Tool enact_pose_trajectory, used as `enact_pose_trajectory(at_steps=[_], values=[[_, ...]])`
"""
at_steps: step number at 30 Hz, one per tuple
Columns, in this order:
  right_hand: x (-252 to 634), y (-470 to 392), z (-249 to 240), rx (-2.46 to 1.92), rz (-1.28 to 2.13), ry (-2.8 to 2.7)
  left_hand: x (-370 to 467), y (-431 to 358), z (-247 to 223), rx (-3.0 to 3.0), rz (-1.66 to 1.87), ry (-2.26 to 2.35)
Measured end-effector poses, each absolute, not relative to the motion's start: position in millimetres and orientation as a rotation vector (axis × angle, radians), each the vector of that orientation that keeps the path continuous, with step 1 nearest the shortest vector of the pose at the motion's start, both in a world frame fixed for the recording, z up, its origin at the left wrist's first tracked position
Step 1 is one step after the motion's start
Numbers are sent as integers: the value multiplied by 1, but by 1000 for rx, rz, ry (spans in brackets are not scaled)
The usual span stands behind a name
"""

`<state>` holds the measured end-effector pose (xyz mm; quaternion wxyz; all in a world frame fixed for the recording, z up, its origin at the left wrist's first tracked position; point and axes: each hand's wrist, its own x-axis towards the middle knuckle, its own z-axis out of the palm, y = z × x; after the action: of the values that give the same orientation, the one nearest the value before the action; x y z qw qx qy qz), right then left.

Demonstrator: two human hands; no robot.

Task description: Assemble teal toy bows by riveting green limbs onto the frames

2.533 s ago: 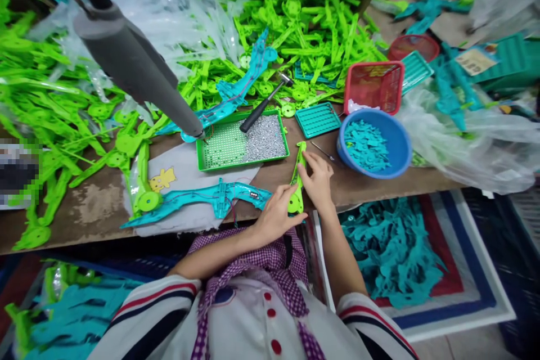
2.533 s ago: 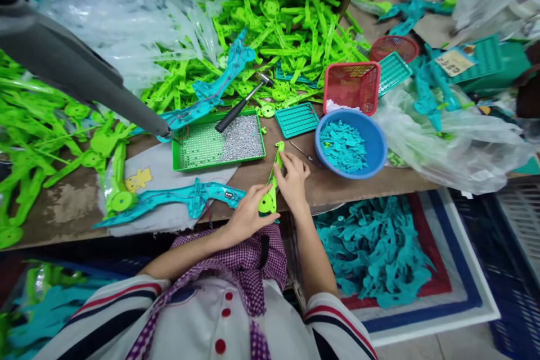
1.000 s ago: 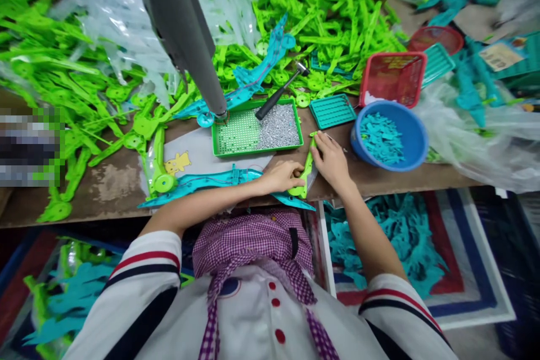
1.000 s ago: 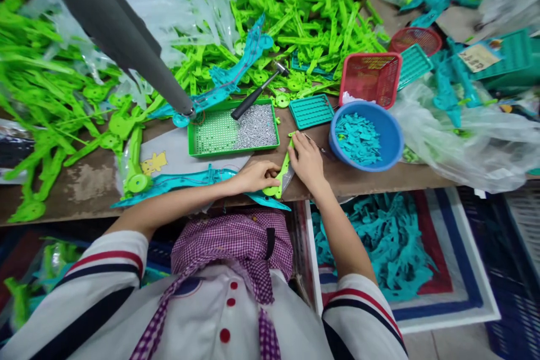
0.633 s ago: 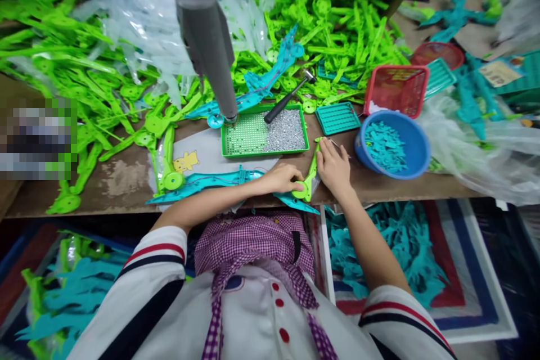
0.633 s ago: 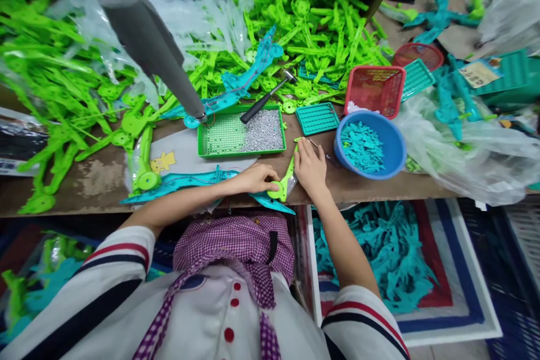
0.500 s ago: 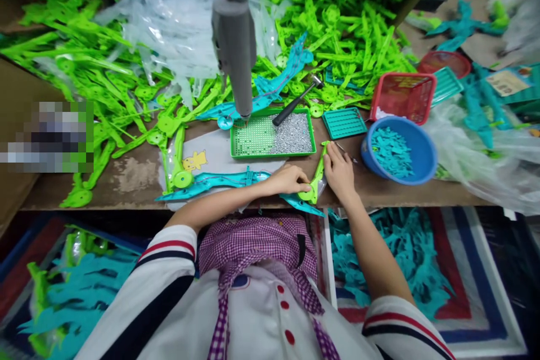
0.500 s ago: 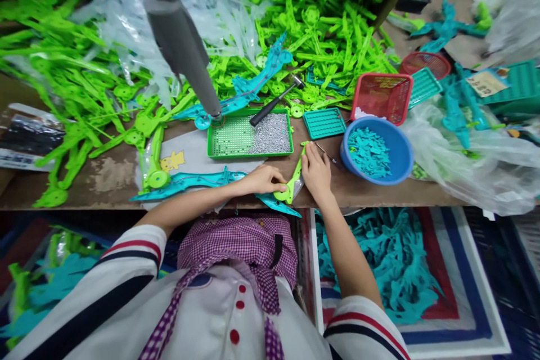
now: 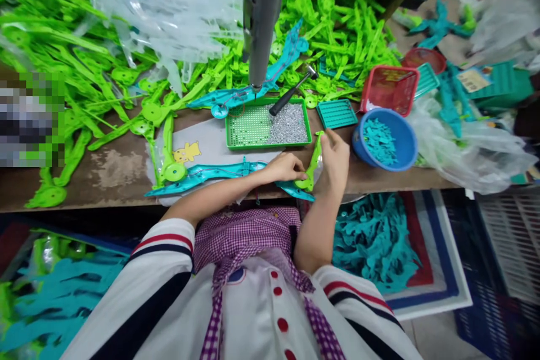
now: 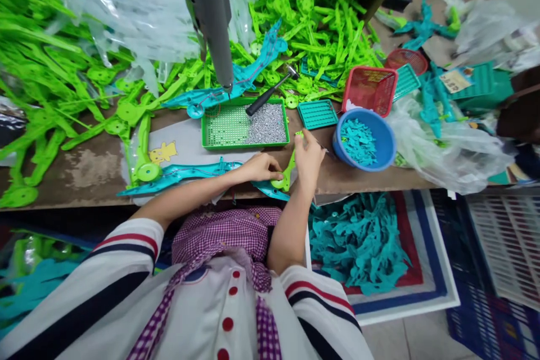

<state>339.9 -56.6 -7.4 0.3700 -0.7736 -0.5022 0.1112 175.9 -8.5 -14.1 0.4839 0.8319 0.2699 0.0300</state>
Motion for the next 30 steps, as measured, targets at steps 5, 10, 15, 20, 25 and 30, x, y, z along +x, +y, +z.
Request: enact_pose_trajectory(at_steps=[5,10,15,20,25,30], values=[[326,-66,37,-1887,340,-1140,174,-9,-9,1980,84,659],[322,-152,35,-2313,610,-1309,175,-12,-5,1945,84,707],[321,-173,9,-2221,947,-1282,175,-16,-5,2062,110,732],[332,-158,10,-2067,1283,-1300,176,-17,-6,2089,29,725],[337,-163,3,-2089,1260,-1356,178,-16,-7,2062,31,731],[336,-152,28,-2100,1048,-1389,178,-17,-9,2018,58,698]])
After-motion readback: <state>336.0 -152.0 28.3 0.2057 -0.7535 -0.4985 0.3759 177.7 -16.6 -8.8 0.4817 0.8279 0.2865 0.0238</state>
